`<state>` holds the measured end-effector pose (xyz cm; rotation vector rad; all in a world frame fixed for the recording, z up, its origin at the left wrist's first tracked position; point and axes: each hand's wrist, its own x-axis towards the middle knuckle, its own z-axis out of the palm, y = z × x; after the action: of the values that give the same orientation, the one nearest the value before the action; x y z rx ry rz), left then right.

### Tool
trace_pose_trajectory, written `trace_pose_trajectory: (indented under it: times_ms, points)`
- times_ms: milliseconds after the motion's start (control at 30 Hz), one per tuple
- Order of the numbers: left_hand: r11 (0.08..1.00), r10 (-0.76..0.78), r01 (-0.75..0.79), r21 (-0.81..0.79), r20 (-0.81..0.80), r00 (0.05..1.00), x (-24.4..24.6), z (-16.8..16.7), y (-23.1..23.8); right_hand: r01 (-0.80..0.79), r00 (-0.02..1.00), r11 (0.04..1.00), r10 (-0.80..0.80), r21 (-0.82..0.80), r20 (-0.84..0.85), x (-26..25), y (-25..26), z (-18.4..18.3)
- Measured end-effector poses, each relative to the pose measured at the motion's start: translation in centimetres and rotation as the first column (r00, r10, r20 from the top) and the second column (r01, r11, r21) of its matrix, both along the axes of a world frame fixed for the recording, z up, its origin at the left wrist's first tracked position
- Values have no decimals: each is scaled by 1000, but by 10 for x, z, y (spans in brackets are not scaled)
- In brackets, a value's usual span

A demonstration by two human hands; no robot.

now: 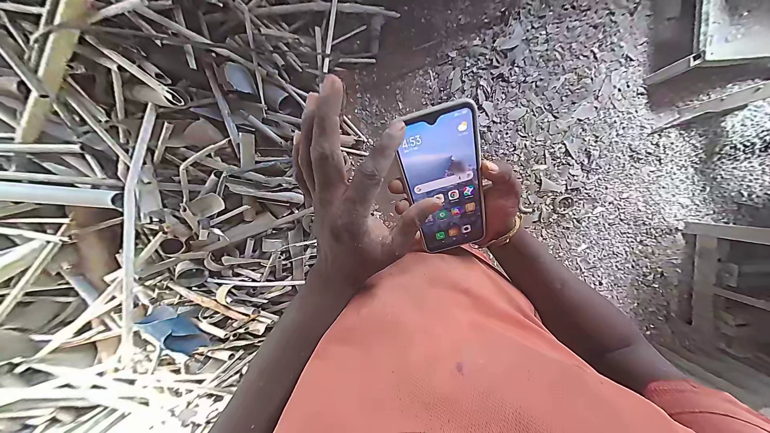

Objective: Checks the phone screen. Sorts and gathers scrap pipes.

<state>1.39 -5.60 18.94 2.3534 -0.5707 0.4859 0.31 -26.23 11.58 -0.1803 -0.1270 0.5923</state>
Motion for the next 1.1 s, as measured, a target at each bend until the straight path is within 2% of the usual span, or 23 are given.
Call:
trace_pose_trajectory:
  times_ms: [267,367,600,700,767,900,967,1033,1100]
  points:
    - [999,27,-27,-25,8,1000,-6,-1,6,25,999,1000,-26,6,26,-3,0,0]
    - [998,49,-49,-51,-1,999,-6,-3,9,-12,999,999,10,31,38,-1,1,5]
    - [988,153,-155,-4,-150,977,-18,-12,28,-86,996,996,86,-6,-12,1,0,5]
    - [971,240,-234,56,-229,943,-22,-31,46,-114,993,987,116,-115,4,8,-6,-4]
    - [951,310,-288,115,-310,899,-27,-50,63,-104,993,948,116,-300,20,13,-16,-17]
    - [867,499,-428,256,-450,741,-50,-111,111,-55,998,693,33,-719,-45,21,-29,-55]
    - [803,589,-486,344,-582,560,-74,-136,139,-117,993,492,62,-863,-99,19,-34,-78]
    - [747,626,-521,412,-699,346,-111,-159,168,-253,944,210,268,-944,-193,14,-45,-111]
    - [703,621,-520,486,-776,114,-165,-186,197,-313,803,-60,517,-948,-298,2,-56,-148]
